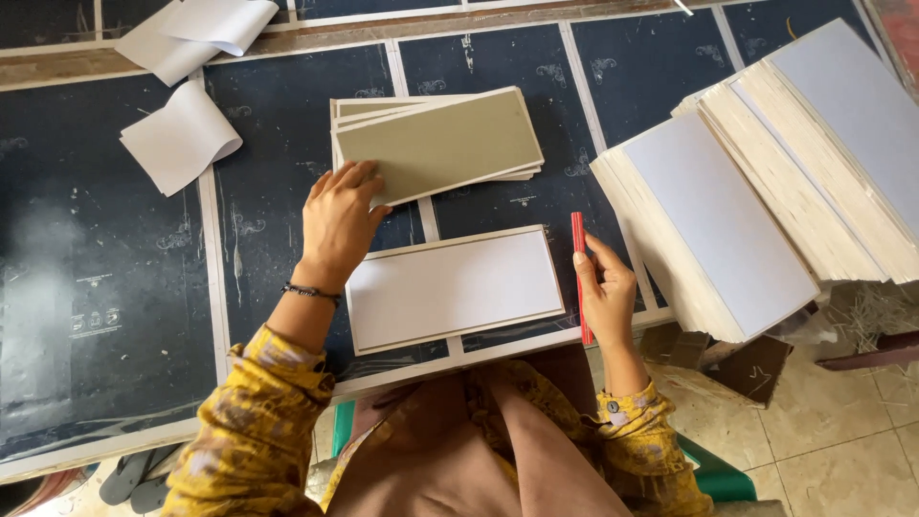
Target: The person inserts a white sheet into a beige paper cover, smooths the edge with a red tool, and places the completed pack onto a growing stack. This process is repeated multiple times with new covers and sheets.
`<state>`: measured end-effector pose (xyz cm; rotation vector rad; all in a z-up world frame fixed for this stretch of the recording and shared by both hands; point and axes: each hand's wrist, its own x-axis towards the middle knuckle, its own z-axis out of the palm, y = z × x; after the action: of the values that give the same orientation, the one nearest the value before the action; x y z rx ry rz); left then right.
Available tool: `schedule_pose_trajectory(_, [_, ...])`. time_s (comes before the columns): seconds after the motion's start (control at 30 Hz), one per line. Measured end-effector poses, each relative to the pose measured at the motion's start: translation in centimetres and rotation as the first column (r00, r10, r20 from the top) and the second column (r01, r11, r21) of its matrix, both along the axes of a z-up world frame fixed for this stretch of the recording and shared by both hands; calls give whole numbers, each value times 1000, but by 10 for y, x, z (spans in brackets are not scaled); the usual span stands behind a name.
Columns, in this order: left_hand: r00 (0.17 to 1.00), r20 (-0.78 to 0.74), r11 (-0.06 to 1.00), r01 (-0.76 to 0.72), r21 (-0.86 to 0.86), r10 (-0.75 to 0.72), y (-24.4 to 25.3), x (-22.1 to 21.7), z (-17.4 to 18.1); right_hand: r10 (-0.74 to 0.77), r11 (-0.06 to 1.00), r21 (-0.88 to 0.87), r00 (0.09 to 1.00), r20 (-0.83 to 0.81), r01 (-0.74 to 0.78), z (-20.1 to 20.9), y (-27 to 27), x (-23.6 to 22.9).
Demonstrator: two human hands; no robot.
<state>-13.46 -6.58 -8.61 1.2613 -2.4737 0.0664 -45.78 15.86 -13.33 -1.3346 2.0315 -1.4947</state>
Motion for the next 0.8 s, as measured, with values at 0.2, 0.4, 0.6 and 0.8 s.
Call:
schedule_pose_trajectory(0.2, [995, 79, 998, 58, 33, -60, -11, 15, -9, 3, 1000, -30, 1000, 22, -3, -3, -1, -5])
schedule_pose_trajectory(0.4, [984, 137, 986, 93, 138, -112, -16, 12, 24, 12, 1000, -7, 999, 47, -12, 0, 1, -4])
schedule_pose_trajectory(0.6, [916, 291, 961, 259, 95, -276, -35, 10, 20, 11, 1000, 5, 999, 34, -12, -4, -1, -7])
schedule_pose_trajectory(0.8, [864, 344, 832, 471, -292, -368, -35, 19, 44, 22, 1000, -19, 999, 45, -21, -5, -1, -9])
